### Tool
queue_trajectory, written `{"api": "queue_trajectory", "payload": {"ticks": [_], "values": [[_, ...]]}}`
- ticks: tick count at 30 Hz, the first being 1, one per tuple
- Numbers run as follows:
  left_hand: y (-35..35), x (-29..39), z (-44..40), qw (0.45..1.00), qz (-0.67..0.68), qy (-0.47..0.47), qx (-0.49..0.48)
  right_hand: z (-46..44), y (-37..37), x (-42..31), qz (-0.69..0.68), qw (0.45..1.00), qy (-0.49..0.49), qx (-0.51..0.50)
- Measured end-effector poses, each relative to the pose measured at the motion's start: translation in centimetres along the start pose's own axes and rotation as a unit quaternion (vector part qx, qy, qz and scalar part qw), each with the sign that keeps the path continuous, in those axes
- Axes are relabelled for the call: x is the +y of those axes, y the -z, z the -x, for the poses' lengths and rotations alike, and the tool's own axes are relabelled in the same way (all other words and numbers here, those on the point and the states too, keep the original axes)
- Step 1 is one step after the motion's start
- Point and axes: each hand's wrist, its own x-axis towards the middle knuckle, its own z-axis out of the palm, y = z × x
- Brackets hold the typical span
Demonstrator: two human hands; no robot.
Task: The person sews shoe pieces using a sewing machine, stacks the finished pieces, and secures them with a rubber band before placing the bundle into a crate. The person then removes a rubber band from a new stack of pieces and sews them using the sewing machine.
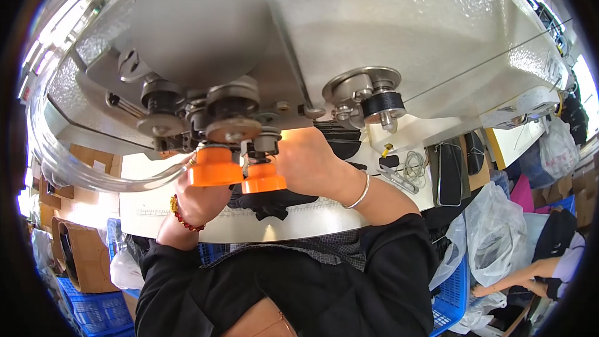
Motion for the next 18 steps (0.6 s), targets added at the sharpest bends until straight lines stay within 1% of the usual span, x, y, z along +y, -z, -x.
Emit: {"api": "queue_trajectory", "payload": {"ticks": [1,2,3,4,5,7,8,9,10,11,12,13,14,17,18], "values": [[-0.1,0.1,-0.2,1.000,-0.010,-0.014,0.023,0.1,-0.2,0.1,0.026,0.999,0.012,-0.035],[-0.2,0.1,-0.2,0.998,-0.019,-0.027,0.046,0.1,0.0,0.0,0.027,0.999,0.012,-0.035],[-0.1,0.1,-0.2,0.998,-0.020,-0.027,0.047,-0.3,0.9,-0.4,-0.003,1.000,0.013,0.004],[0.0,0.2,-0.2,0.999,-0.042,-0.032,0.011,-0.6,1.3,-0.7,-0.033,0.998,0.013,0.043],[0.2,0.2,-0.2,0.997,-0.064,-0.039,-0.024,-0.7,1.2,-0.6,-0.032,0.998,0.014,0.044],[0.8,0.6,-0.7,0.997,-0.059,-0.035,-0.028,-0.9,1.0,-0.8,-0.086,0.989,0.019,0.118],[1.1,0.8,-0.9,0.998,-0.053,-0.030,-0.034,-0.9,1.2,-0.8,-0.085,0.989,0.018,0.121],[1.2,0.7,-1.1,0.999,0.010,-0.019,-0.024,-0.8,1.5,-0.9,-0.073,0.992,0.029,0.099],[1.2,0.6,-1.1,0.999,0.009,-0.023,-0.026,-0.8,1.6,-1.0,-0.062,0.995,0.037,0.076],[1.0,0.6,-1.0,1.000,0.008,-0.018,-0.015,-0.9,1.5,-0.9,-0.062,0.994,0.035,0.078],[0.9,0.6,-0.9,1.000,0.007,-0.012,-0.004,-1.0,1.5,-0.8,-0.067,0.992,0.038,0.099],[0.9,0.7,-1.0,0.998,-0.036,-0.039,0.018,-1.1,1.5,-0.8,-0.072,0.989,0.041,0.119],[0.7,0.6,-0.7,0.998,-0.036,-0.040,0.018,-1.1,1.5,-0.8,-0.072,0.989,0.041,0.120],[-0.1,0.6,-0.2,0.998,-0.019,-0.013,0.050,-1.2,1.7,-0.9,-0.092,0.987,0.062,0.117],[0.0,1.2,-1.0,0.998,-0.032,0.010,0.049,-1.5,1.4,-0.9,-0.075,0.983,0.065,0.153]]}}
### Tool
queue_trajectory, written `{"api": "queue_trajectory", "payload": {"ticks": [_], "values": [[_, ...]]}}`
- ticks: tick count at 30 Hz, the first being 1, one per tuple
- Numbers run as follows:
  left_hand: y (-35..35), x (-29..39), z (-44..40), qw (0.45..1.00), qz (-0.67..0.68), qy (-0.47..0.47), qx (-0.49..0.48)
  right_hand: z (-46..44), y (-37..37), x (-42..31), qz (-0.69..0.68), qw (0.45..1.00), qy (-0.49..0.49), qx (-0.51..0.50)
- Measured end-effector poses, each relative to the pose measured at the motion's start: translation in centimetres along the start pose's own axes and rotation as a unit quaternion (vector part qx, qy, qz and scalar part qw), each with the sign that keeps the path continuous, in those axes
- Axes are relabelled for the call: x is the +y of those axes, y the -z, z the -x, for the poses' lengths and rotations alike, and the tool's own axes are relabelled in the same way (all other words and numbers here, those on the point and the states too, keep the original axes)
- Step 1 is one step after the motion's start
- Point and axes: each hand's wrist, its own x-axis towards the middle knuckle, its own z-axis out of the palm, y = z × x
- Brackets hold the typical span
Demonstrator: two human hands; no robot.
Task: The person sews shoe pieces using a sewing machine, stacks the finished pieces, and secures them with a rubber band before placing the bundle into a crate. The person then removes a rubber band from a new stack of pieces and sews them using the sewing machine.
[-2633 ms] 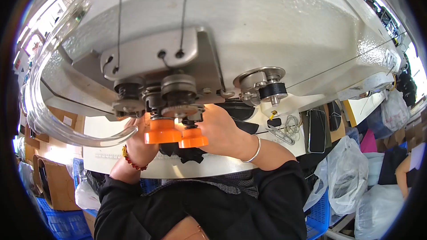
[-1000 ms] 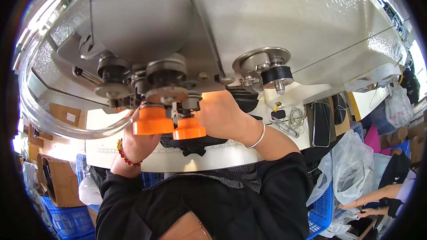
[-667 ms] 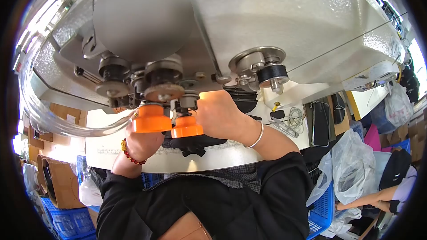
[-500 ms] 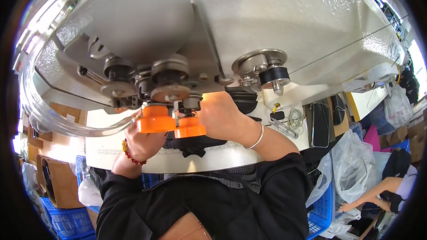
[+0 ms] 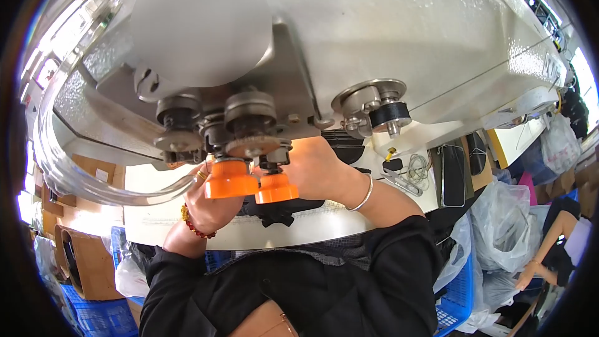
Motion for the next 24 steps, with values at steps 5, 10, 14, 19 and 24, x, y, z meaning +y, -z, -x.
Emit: {"api": "queue_trajectory", "payload": {"ticks": [5,10,14,19,24], "values": [[-1.3,-0.1,2.5,0.988,0.021,0.145,-0.044,0.5,-0.8,0.1,-0.001,0.999,-0.016,0.034],[0.1,-0.7,0.7,0.991,-0.106,0.045,-0.069,0.6,0.5,-0.5,0.083,0.990,-0.004,-0.115],[0.5,-1.1,0.2,0.996,-0.079,0.030,-0.033,1.0,-1.0,-0.8,0.040,0.999,-0.010,-0.007],[0.6,-1.8,1.0,0.993,-0.015,0.065,-0.102,0.9,-1.7,-1.7,0.009,0.995,-0.080,0.055],[1.1,-1.7,0.5,0.996,0.028,0.071,-0.051,1.0,-1.6,-1.6,0.000,0.998,-0.050,0.042]]}}
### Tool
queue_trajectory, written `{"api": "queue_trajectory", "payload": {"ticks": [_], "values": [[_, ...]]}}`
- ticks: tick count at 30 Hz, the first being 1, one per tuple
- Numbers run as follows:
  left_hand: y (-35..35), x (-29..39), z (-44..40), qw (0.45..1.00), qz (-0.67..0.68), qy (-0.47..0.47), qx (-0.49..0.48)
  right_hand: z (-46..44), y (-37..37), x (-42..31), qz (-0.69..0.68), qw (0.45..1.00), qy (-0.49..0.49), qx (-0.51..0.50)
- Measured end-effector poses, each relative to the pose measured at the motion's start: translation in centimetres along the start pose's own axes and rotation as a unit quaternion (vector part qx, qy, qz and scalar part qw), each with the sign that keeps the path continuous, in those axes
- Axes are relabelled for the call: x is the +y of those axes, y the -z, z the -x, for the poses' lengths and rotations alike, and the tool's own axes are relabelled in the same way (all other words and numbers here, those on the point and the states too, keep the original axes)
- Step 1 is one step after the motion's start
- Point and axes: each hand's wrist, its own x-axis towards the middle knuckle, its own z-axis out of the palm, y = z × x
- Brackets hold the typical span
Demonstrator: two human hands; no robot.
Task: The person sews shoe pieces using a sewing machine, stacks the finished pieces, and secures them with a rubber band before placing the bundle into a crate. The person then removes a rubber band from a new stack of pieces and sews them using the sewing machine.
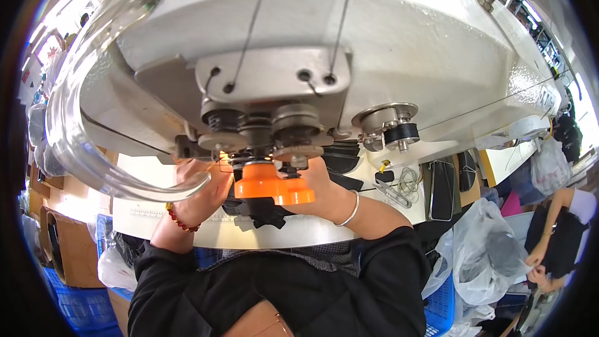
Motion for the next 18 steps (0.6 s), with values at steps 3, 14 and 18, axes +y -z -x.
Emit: {"api": "queue_trajectory", "payload": {"ticks": [3,14,18], "values": [[-0.2,-0.5,0.2,0.998,0.050,0.020,0.016,0.7,-0.2,0.1,0.024,1.000,-0.002,-0.008],[-0.2,1.0,-0.4,0.992,0.056,0.108,0.035,4.5,-2.2,1.5,0.308,0.942,0.100,-0.090],[0.5,0.6,-0.4,0.996,-0.003,0.077,-0.033,3.9,-1.8,1.2,0.356,0.924,0.105,-0.091]]}}
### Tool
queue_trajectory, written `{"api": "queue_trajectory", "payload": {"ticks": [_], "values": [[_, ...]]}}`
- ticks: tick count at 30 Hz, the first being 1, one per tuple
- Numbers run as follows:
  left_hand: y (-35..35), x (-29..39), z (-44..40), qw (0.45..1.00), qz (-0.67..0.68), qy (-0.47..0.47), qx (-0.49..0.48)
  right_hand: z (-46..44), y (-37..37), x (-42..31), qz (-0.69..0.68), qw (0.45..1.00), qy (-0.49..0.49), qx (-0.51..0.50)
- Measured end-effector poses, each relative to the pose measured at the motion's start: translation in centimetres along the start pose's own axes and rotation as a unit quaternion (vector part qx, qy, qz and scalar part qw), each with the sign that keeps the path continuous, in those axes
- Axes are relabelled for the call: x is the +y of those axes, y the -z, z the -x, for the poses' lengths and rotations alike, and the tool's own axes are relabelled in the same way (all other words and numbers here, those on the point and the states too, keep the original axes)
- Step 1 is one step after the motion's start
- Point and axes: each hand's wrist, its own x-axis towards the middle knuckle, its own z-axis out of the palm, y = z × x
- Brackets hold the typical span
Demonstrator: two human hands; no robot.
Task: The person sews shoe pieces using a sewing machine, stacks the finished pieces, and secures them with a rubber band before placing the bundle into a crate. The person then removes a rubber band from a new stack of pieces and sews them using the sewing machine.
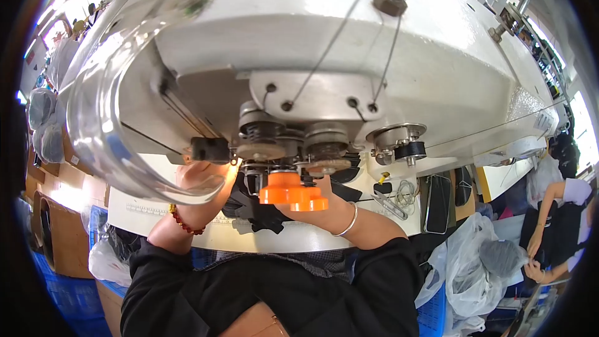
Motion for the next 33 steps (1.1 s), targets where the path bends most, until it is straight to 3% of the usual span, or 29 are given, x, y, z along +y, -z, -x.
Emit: {"api": "queue_trajectory", "payload": {"ticks": [2,6,8,10,12,13,14,15,16,17,18,19,20,21,22,26,28,29,33], "values": [[-0.2,-0.1,-0.3,0.998,0.028,-0.025,0.051,-0.3,0.4,0.0,0.025,1.000,-0.002,-0.004],[0.0,-0.2,-0.4,0.997,0.029,-0.041,0.058,-1.0,1.5,0.0,0.063,0.998,-0.009,-0.011],[-0.4,-0.4,-0.2,0.999,0.022,-0.028,0.023,-2.0,2.7,0.1,-0.119,0.990,-0.078,0.011],[-0.6,-0.4,-0.2,0.999,0.019,-0.025,0.036,-3.9,4.7,1.2,-0.149,0.988,-0.033,0.017],[0.1,-0.6,-0.3,0.999,0.042,0.032,-0.002,-5.5,7.9,1.4,-0.334,0.931,-0.022,0.145],[-0.5,-1.1,-0.6,0.990,0.129,0.032,0.057,-5.4,8.8,1.8,-0.501,0.853,0.000,0.149],[-0.4,-2.5,-0.3,0.995,0.089,0.008,0.047,-5.3,9.1,1.1,-0.665,0.726,-0.014,0.174],[-1.6,-3.9,-0.4,0.964,0.246,0.081,0.064,-6.2,10.7,0.6,-0.786,0.594,-0.018,0.171],[-2.0,-5.4,-0.3,0.980,0.166,0.067,0.089,-6.6,11.6,-0.3,-0.858,0.481,-0.002,0.178],[-4.1,-8.8,0.1,0.989,0.113,-0.031,0.089,-7.5,12.4,-1.7,-0.906,0.361,0.019,0.219],[-8.3,-14.6,2.3,0.971,0.232,0.053,0.005,-8.1,13.6,-0.9,-0.937,0.308,0.043,0.163],[-10.0,-16.6,2.4,0.992,-0.023,-0.116,0.049,-8.8,14.8,-2.1,-0.947,0.237,0.015,0.216],[-9.1,-16.8,2.2,0.935,0.348,0.041,-0.059,-9.5,15.3,-3.4,-0.949,0.166,-0.009,0.266],[-9.2,-16.6,1.1,0.757,0.644,0.069,-0.080,-9.4,14.9,-3.8,-0.950,0.166,-0.015,0.265],[-9.1,-15.7,-0.3,0.490,0.863,0.087,-0.090,-9.0,14.2,-4.1,-0.950,0.156,0.018,0.270],[-7.2,-12.1,-3.0,0.513,0.853,0.013,-0.089,-9.0,14.5,-4.3,-0.946,0.147,0.066,0.283],[-7.0,-11.3,-2.9,0.809,0.584,0.073,0.013,-9.4,15.0,-4.3,-0.943,0.147,0.076,0.288],[-6.4,-10.7,-2.1,0.909,0.415,0.022,0.038,-9.6,15.3,-4.4,-0.942,0.146,0.079,0.290],[-2.3,-14.7,-0.9,0.913,0.399,0.082,0.025,-10.5,16.5,-4.9,-0.941,0.134,0.088,0.297]]}}
